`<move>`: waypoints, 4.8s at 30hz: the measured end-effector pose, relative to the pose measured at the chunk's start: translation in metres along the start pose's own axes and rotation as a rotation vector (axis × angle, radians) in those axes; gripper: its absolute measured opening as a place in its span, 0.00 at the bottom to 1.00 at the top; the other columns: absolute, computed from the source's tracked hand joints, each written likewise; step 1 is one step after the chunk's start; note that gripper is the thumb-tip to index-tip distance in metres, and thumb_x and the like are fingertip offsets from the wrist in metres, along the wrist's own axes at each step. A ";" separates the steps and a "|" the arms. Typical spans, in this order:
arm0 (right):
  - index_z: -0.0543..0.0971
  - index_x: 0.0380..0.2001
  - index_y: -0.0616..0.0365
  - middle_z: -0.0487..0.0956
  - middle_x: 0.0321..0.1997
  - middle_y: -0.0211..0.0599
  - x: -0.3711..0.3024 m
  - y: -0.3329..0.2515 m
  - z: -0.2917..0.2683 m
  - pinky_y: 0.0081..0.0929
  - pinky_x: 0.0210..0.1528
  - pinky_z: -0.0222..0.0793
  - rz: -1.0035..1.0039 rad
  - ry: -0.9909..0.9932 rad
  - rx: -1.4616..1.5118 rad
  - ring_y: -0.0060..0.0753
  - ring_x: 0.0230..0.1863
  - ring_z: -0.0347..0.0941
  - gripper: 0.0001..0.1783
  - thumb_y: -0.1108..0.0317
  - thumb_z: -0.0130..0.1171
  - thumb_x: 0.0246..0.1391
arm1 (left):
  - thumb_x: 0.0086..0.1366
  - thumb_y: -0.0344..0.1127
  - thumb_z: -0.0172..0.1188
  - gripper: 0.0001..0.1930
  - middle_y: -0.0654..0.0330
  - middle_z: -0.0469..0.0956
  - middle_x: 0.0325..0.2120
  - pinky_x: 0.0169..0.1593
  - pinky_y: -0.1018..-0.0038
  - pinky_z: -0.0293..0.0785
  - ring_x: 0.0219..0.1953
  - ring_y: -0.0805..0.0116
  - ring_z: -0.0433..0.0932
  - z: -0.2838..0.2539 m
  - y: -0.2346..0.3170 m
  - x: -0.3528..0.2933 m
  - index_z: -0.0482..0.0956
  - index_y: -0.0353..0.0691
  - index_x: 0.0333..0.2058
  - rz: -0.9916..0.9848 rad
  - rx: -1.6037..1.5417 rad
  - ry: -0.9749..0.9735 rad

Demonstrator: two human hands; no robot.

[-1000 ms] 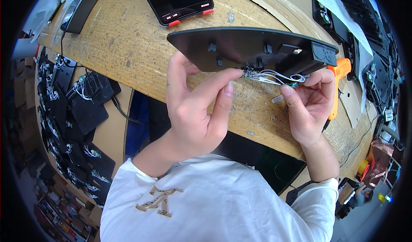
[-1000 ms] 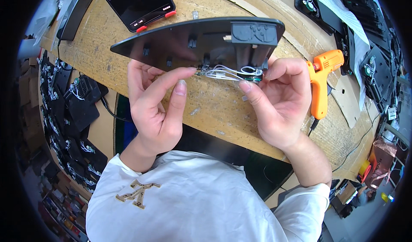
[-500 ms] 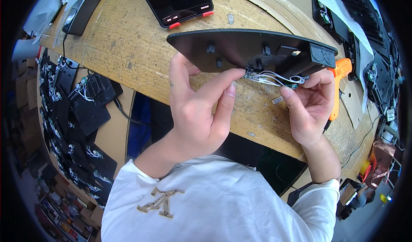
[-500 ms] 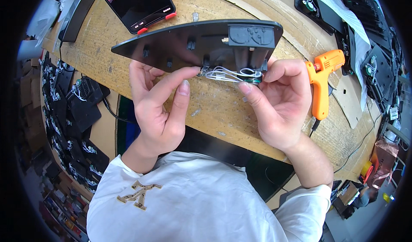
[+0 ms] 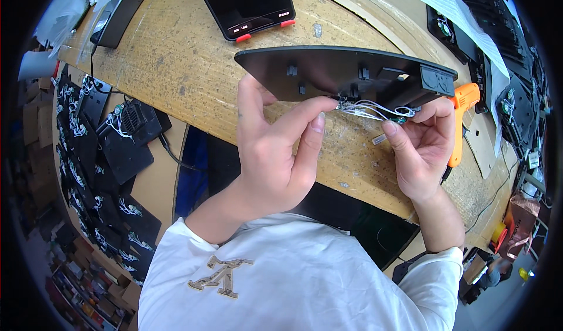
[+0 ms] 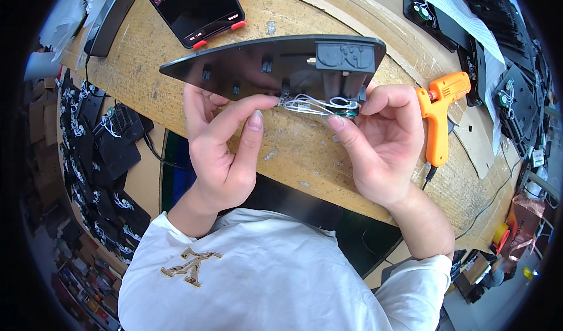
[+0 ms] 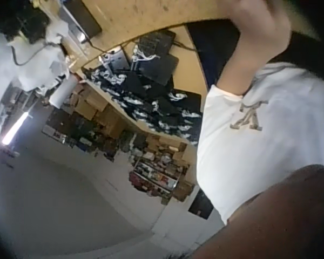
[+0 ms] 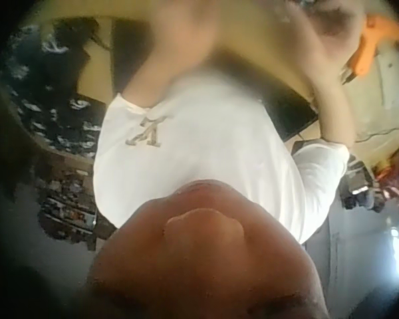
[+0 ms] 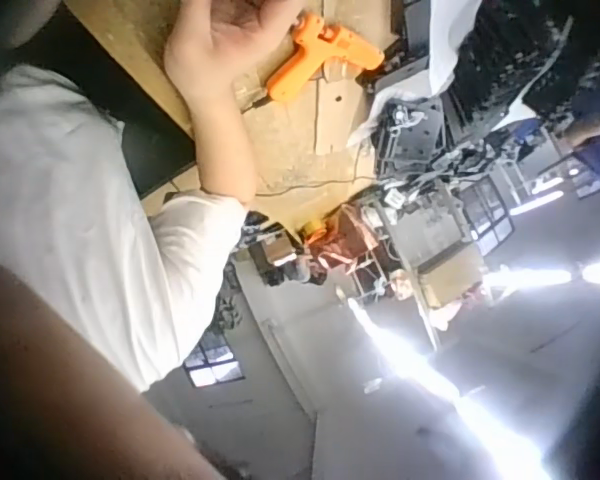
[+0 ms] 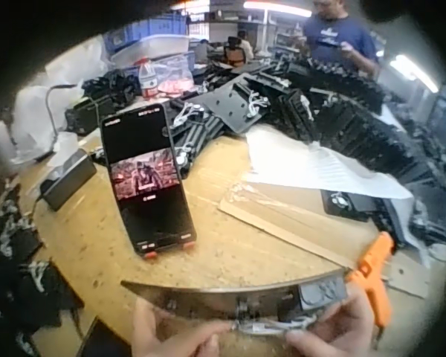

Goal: The person uses a hot glue gun to secure wires and components onto the back of black plastic casings. They repeatedly pick up the casing, apply glue to specific points, and press the wires down to ensure they are fixed in place. The person handles multiple similar units on the workbench, moving them aside after gluing.

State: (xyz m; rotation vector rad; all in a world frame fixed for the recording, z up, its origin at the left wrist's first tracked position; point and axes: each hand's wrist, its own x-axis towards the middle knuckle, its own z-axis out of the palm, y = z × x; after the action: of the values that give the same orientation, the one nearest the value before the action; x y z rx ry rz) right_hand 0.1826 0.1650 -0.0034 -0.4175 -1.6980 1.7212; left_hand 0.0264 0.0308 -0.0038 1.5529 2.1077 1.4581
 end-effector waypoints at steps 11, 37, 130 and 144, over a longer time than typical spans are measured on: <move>0.61 0.37 0.57 0.67 0.42 0.35 0.000 -0.002 0.001 0.22 0.48 0.65 0.018 0.015 0.007 0.21 0.42 0.66 0.21 0.90 0.56 0.47 | 0.54 0.26 0.58 0.07 0.53 0.71 0.34 0.40 0.68 0.64 0.40 0.58 0.66 0.001 0.001 0.000 0.81 0.38 0.32 -0.028 -0.054 0.073; 0.62 0.37 0.57 0.67 0.40 0.33 0.000 -0.003 0.001 0.21 0.48 0.64 0.014 0.013 -0.019 0.19 0.41 0.66 0.20 0.88 0.58 0.47 | 0.49 0.29 0.65 0.06 0.53 0.72 0.33 0.39 0.68 0.63 0.39 0.56 0.66 0.010 0.005 0.000 0.81 0.41 0.28 -0.047 0.056 0.171; 0.64 0.37 0.59 0.68 0.37 0.30 0.001 -0.005 0.003 0.18 0.48 0.66 0.051 0.048 0.035 0.16 0.40 0.66 0.17 0.86 0.57 0.49 | 0.53 0.24 0.63 0.05 0.48 0.60 0.53 0.42 0.78 0.65 0.29 0.74 0.68 0.015 -0.001 -0.009 0.80 0.37 0.31 0.042 0.140 0.138; 0.64 0.38 0.59 0.67 0.37 0.30 0.002 -0.003 0.002 0.18 0.47 0.66 0.020 0.029 0.026 0.16 0.40 0.65 0.16 0.86 0.56 0.50 | 0.55 0.25 0.62 0.04 0.48 0.61 0.51 0.46 0.76 0.64 0.31 0.72 0.68 0.016 0.001 -0.007 0.79 0.36 0.31 0.024 0.119 0.140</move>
State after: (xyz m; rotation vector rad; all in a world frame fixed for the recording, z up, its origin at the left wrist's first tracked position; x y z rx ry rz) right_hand 0.1806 0.1650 -0.0001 -0.4466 -1.6549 1.7412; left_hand 0.0397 0.0344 -0.0145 1.5636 2.3013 1.5158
